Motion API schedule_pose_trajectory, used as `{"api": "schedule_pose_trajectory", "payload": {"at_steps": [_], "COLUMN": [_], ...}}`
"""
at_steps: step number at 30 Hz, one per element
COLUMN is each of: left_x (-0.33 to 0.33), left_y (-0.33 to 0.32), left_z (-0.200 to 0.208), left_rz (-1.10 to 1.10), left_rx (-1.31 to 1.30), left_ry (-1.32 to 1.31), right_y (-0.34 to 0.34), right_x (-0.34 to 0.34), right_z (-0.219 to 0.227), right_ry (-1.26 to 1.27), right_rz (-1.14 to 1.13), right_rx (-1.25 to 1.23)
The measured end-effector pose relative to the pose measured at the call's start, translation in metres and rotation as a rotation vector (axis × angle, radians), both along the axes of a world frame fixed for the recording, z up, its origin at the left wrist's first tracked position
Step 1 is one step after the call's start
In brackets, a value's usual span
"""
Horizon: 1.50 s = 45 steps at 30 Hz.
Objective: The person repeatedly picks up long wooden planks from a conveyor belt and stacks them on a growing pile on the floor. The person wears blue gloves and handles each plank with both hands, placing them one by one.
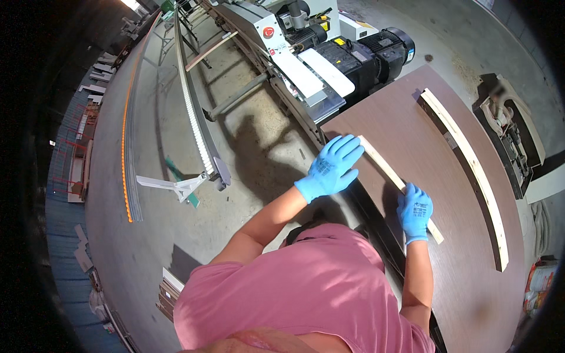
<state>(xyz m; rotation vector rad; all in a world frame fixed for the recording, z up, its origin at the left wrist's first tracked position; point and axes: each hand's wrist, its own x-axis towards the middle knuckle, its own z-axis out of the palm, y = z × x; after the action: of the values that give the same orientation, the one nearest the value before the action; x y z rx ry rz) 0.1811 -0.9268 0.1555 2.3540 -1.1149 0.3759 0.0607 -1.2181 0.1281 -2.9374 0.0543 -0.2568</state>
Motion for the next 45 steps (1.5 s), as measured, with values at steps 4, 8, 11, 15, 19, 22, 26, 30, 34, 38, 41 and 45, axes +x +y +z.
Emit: {"api": "schedule_pose_trajectory", "payload": {"at_steps": [4,8,11,15,19,22,26,30,34,38,41,45], "left_x": [-0.014,-0.032,-0.040,-0.041,-0.032,-0.020,0.004,0.035,0.075,0.114,0.144,0.185], "left_y": [0.015,0.047,0.072,0.104,0.133,0.155,0.189,0.225,0.268,0.299,0.327,0.351], "left_z": [-0.027,-0.042,-0.052,-0.066,-0.076,-0.079,-0.081,-0.084,-0.093,-0.082,-0.081,-0.078], "left_rz": [0.120,0.213,0.314,0.404,0.493,0.557,0.577,0.643,0.699,0.792,0.850,0.945], "left_rx": [-0.085,-0.074,-0.062,-0.023,-0.007,0.002,0.004,0.067,0.129,0.238,0.323,0.423], "left_ry": [0.066,0.137,0.149,0.189,0.115,0.081,0.028,-0.003,-0.060,0.006,-0.017,-0.027], "right_y": [-0.018,-0.012,-0.011,-0.014,-0.013,-0.012,-0.013,-0.012,-0.014,-0.015,-0.016,-0.016], "right_x": [-0.007,-0.002,0.001,0.000,0.000,0.000,0.001,0.002,0.002,0.000,0.002,0.000], "right_z": [-0.026,-0.015,-0.014,-0.020,-0.019,-0.019,-0.020,-0.022,-0.030,-0.030,-0.030,-0.031], "right_ry": [-0.034,0.011,0.045,-0.015,-0.019,-0.016,-0.001,-0.017,-0.040,-0.044,-0.023,0.033], "right_rz": [-0.085,-0.119,-0.151,-0.140,-0.141,-0.140,-0.160,-0.166,-0.163,-0.154,-0.156,-0.205], "right_rx": [-0.008,-0.015,-0.013,-0.008,-0.008,-0.023,-0.023,-0.030,-0.056,-0.071,-0.078,-0.070]}}
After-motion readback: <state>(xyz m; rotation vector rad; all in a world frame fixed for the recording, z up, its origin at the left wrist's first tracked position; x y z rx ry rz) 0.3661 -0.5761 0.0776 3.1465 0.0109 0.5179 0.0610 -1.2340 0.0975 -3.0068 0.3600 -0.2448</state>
